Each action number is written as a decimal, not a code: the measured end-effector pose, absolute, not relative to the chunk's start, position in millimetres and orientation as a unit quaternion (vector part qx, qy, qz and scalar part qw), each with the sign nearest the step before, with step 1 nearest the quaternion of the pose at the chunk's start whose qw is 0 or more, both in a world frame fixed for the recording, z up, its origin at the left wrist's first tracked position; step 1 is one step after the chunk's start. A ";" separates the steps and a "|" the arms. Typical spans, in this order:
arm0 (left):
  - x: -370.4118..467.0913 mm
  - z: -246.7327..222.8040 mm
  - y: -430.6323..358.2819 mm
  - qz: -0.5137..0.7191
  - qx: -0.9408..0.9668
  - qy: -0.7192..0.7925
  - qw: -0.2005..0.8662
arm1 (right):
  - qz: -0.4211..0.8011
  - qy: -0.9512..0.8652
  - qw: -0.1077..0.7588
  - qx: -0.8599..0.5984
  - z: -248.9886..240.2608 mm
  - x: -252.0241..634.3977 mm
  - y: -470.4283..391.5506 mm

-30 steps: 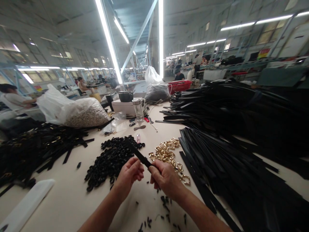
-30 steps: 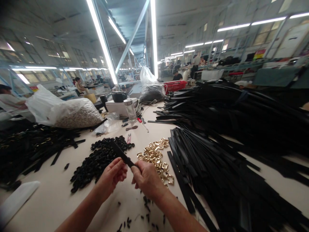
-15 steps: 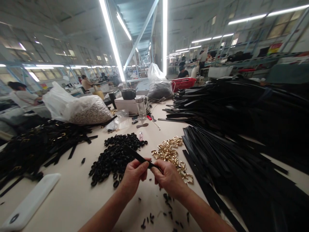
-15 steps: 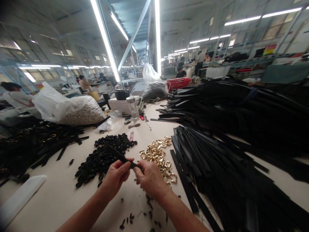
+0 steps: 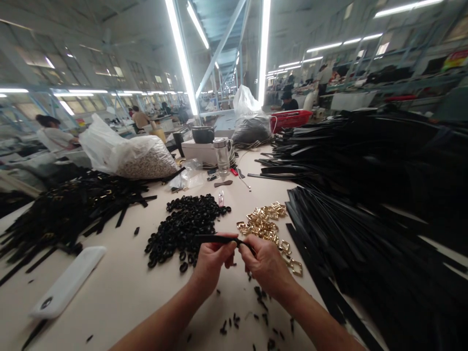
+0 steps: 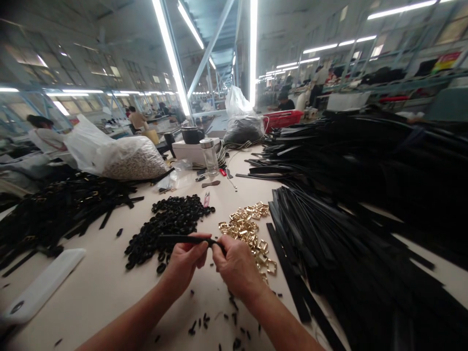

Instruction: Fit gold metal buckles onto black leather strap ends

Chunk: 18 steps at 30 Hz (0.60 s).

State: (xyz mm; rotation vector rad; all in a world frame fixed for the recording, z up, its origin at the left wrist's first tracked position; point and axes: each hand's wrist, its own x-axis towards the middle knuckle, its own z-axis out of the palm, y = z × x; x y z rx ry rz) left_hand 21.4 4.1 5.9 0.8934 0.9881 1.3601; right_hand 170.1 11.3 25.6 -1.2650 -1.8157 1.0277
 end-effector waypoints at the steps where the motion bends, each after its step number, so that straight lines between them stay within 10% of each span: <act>1: 21.5 5.8 3.5 0.582 0.394 0.425 0.570 | 0.387 -0.703 0.345 -0.487 26.2 170.6 11.1; 18: 25.0 4.6 8.1 0.560 0.378 0.424 0.603 | 0.468 -0.671 0.362 -0.446 13.1 170.9 13.8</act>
